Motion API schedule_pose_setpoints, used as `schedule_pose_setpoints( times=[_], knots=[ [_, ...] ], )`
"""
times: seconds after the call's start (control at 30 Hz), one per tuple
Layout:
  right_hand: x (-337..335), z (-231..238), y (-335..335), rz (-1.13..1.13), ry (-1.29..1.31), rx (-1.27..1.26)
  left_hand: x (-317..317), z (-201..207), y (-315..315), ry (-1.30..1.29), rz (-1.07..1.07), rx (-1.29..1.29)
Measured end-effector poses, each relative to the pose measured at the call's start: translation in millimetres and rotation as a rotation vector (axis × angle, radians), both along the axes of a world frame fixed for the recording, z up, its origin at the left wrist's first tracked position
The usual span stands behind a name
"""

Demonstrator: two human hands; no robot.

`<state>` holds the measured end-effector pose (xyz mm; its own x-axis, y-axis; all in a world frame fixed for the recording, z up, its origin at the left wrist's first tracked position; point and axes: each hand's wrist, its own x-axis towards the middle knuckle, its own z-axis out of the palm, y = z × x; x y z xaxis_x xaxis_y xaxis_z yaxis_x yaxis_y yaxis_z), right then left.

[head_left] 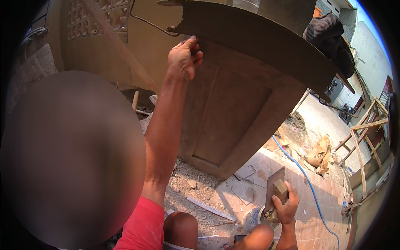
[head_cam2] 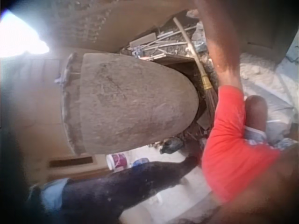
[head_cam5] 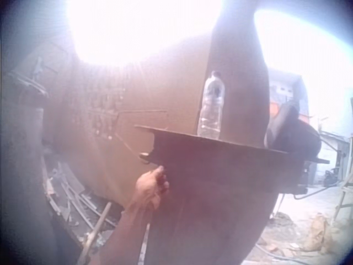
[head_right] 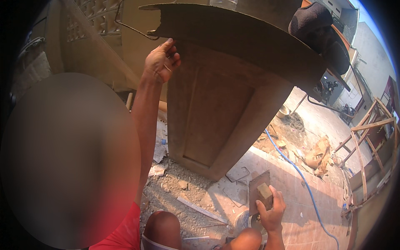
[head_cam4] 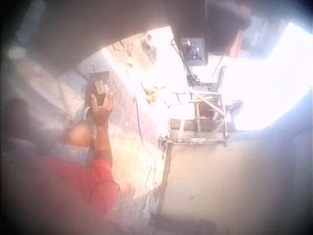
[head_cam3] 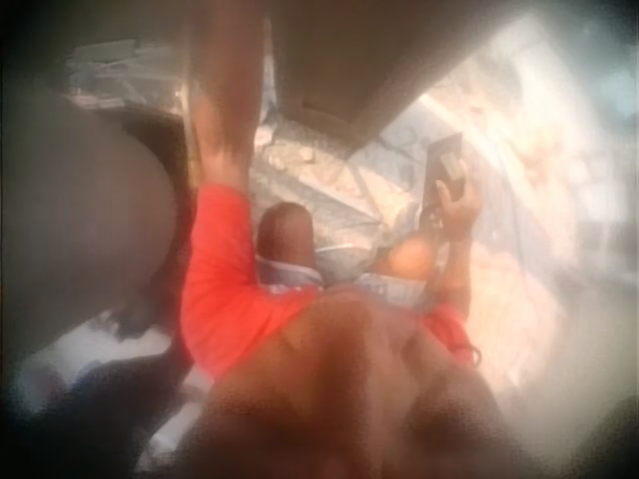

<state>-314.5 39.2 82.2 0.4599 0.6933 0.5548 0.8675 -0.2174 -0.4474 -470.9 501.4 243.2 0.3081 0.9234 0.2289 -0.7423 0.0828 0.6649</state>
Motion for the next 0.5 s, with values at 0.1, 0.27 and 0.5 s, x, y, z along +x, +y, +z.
schedule_pose_setpoints(
  times=[0.1,0.27,0.5],
  knots=[
    [1,-2,1,0.001,-0.006,-0.002,-2,-5,-5,0.011,0.015,-0.009],
    [2,-7,1,0.011,-0.026,-0.015,-28,-42,-21,0.004,0.018,0.097],
    [-1,-13,1,-0.009,0.067,-0.055,-77,-153,-79,0.178,-0.063,0.258]
  ],
)
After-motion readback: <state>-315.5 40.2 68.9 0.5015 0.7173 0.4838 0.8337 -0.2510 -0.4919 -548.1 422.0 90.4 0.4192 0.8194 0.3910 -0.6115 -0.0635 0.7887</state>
